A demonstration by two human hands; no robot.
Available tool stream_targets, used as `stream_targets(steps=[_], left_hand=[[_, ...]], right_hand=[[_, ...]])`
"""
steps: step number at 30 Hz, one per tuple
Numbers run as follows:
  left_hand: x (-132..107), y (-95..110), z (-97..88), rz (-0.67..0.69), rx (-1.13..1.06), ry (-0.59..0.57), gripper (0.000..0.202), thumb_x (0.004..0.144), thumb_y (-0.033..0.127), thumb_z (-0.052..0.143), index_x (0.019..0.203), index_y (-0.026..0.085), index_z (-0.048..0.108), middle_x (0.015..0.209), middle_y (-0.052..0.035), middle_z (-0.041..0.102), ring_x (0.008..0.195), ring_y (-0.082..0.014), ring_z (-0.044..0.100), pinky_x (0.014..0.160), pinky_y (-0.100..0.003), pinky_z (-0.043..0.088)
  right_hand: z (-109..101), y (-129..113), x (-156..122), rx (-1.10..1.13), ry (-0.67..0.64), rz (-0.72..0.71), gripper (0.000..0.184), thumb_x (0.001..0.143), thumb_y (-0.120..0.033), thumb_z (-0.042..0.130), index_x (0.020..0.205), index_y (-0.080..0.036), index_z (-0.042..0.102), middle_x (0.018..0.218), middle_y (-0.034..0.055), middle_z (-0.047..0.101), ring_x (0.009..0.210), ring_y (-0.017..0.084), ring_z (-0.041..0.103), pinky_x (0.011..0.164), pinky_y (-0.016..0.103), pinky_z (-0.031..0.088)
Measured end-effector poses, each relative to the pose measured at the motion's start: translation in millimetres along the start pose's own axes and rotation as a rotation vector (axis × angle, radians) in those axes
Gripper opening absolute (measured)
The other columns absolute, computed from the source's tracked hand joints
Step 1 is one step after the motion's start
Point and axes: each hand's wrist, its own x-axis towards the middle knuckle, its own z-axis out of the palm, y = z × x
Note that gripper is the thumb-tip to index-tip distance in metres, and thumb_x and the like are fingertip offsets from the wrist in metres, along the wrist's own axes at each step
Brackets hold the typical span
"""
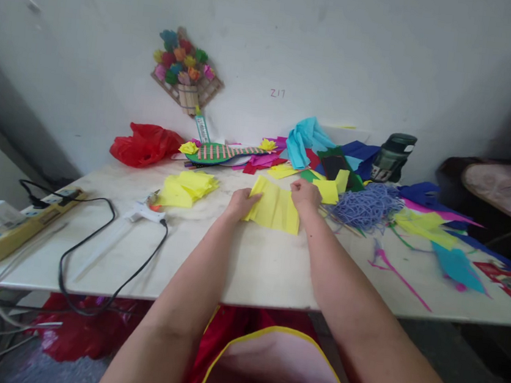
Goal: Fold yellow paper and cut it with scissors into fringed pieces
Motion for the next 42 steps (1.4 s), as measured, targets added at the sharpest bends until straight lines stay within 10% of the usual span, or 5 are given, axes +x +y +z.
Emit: stream_targets(steps=[7,19,29,35,42], left_hand=[[9,-11,-9.1,0.025,0.001,0.216,0.03,0.065,0.045,0.057,0.067,0.015,0.059,0.06,-0.0023,0.056,0.055,-0.0122,0.05,0.047,-0.02,0.034],[12,-19,-12.8,-0.024,-0.264,0.227,0.032,0.062,0.044,0.061,0.073,0.014,0.06,0.06,-0.0026,0.059,0.056,-0.0132,0.055,0.05,-0.021,0.041],[8,-16,-14.4,0.024,-0.485,0.204,0.035,0.064,0.043,0.061,0.083,0.014,0.059,0.068,-0.0042,0.062,0.059,-0.0137,0.058,0.056,-0.024,0.045],[9,-14,-15.7,-0.014,-0.652,0.245,0.028,0.069,0.037,0.059,0.084,0.013,0.057,0.07,-0.0054,0.064,0.067,-0.016,0.061,0.063,-0.027,0.048],[11,-9,-21.9,-0.081,-0.834,0.42,0.017,0.077,0.029,0.052,0.085,0.015,0.054,0.08,-0.005,0.063,0.071,-0.0129,0.061,0.068,-0.027,0.05]], right_hand=[[-15,12,3,-0.397,-0.107,0.125,0.033,0.07,-0.025,0.054,0.099,-0.012,0.062,0.099,0.0194,0.059,0.094,0.03,0.055,0.07,0.038,0.044],[-12,9,5,-0.413,-0.137,0.123,0.027,0.07,-0.02,0.054,0.094,-0.012,0.063,0.097,0.0197,0.061,0.089,0.028,0.059,0.07,0.036,0.044],[-5,10,7,0.081,-0.067,0.109,0.041,0.063,-0.016,0.055,0.103,-0.022,0.059,0.094,0.0067,0.064,0.087,0.023,0.059,0.065,0.03,0.046],[2,-10,-4,0.667,-0.332,0.096,0.039,0.064,-0.028,0.062,0.1,-0.015,0.058,0.073,0.0031,0.062,0.048,0.011,0.054,0.035,0.019,0.036],[-3,-17,-20,0.825,-0.702,-0.067,0.026,0.066,-0.036,0.063,0.081,-0.015,0.058,0.061,-0.0002,0.057,0.042,0.007,0.051,0.032,0.016,0.032]])
